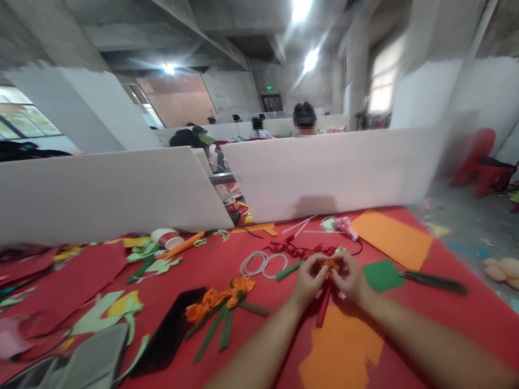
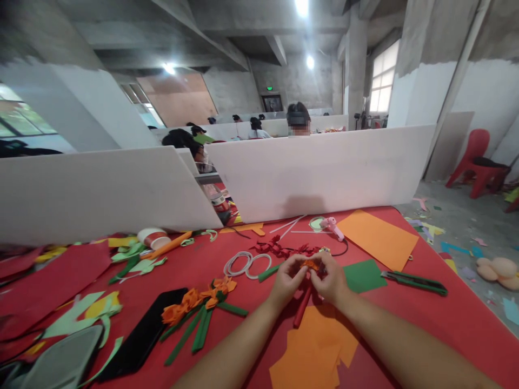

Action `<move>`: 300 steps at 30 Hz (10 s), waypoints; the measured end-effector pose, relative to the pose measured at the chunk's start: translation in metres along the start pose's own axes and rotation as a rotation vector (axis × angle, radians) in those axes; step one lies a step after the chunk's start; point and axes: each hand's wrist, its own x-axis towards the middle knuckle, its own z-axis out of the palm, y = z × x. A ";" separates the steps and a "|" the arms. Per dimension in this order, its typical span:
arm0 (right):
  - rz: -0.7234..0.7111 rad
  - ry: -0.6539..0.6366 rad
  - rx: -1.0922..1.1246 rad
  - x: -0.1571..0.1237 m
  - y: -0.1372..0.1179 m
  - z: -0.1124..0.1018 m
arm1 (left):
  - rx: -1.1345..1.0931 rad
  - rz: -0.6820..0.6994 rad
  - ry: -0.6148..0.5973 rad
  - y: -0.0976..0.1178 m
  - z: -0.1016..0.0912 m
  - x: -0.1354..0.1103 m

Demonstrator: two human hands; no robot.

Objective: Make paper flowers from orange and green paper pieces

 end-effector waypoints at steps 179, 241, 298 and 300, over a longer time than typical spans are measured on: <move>0.592 -0.146 0.641 0.049 0.009 -0.039 | -0.262 -0.006 -0.150 0.001 -0.003 0.008; 0.346 -0.060 0.246 0.040 0.001 -0.026 | 0.035 -0.278 0.001 0.012 -0.009 0.008; 0.516 -0.189 0.543 0.037 0.011 -0.020 | -0.031 -0.276 0.077 0.019 -0.008 0.013; 0.515 -0.202 0.541 0.037 0.008 -0.021 | -0.025 -0.269 0.073 0.019 -0.008 0.012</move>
